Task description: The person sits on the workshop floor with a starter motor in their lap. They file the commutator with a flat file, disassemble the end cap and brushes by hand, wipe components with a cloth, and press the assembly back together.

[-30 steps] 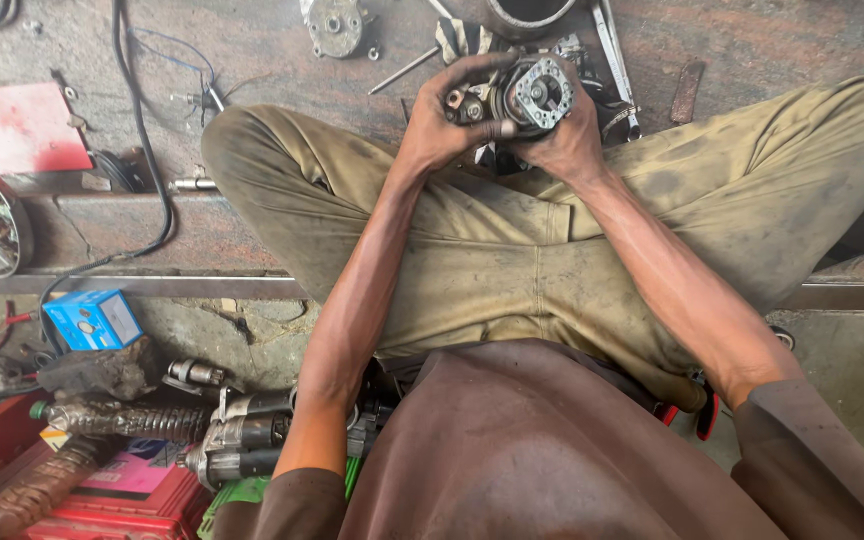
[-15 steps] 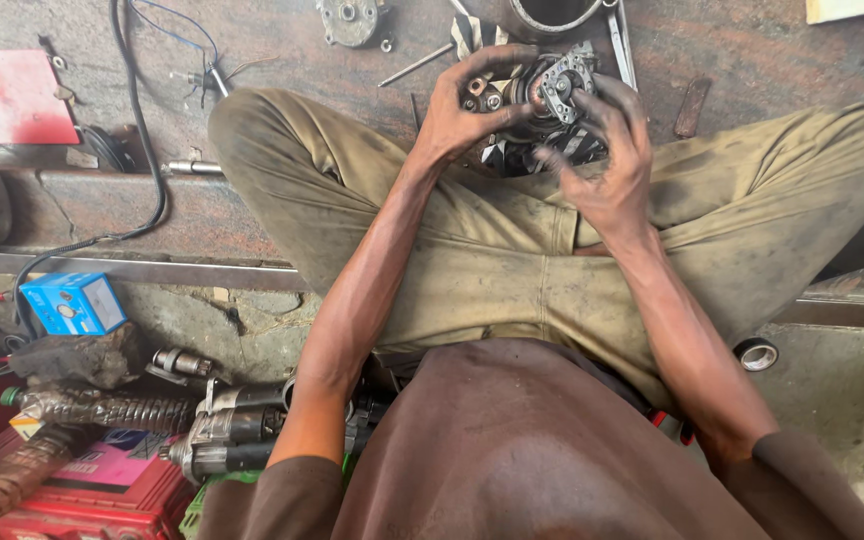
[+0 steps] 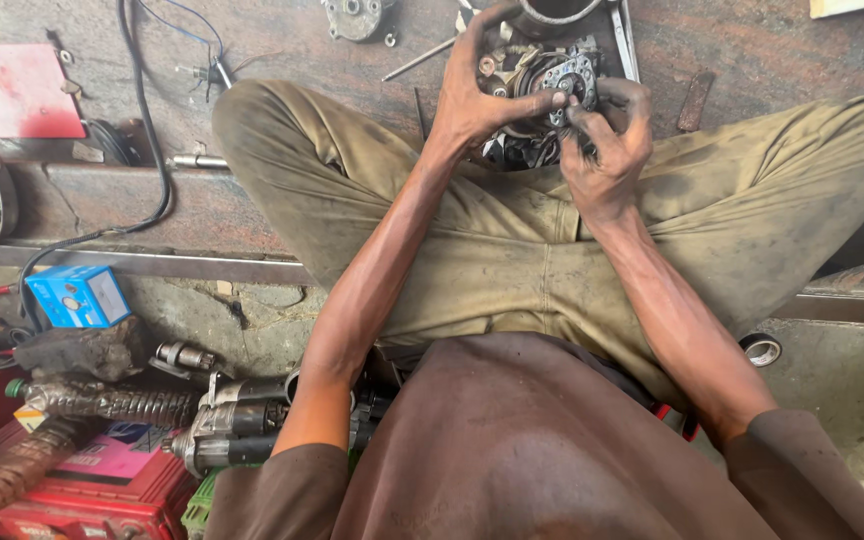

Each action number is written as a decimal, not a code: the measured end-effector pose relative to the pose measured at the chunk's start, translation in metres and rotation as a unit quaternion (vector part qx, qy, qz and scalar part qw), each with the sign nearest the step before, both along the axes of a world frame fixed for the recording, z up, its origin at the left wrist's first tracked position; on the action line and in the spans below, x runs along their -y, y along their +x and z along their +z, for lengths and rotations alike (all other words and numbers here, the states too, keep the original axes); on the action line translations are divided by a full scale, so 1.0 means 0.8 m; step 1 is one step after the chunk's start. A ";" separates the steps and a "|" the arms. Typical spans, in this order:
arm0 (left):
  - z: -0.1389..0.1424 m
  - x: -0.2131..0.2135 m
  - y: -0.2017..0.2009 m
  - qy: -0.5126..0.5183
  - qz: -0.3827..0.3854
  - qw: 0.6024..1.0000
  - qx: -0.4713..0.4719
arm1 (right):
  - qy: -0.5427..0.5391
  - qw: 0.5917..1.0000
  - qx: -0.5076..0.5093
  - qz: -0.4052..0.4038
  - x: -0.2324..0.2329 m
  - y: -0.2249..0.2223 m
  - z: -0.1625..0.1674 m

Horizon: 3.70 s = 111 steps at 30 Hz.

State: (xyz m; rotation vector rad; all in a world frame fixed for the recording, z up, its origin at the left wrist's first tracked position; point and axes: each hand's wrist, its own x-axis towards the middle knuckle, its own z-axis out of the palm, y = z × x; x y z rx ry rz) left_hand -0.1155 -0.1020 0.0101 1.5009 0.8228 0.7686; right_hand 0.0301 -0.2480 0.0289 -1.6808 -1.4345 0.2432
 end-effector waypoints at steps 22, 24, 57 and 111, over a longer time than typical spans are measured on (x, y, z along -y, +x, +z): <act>-0.004 0.010 -0.014 0.111 0.009 0.994 -0.016 | -0.061 0.989 -0.133 0.003 -0.015 0.002 0.025; -0.002 0.013 -0.014 0.116 -0.010 0.992 -0.050 | -0.044 0.995 -0.089 0.028 -0.019 0.015 0.025; 0.047 0.064 -0.004 0.087 0.019 0.965 -0.248 | -0.079 0.963 0.202 0.159 -0.032 0.043 0.070; 0.032 -0.017 -0.049 0.118 -0.252 0.957 -0.081 | -0.114 0.981 0.068 0.140 -0.020 0.030 0.036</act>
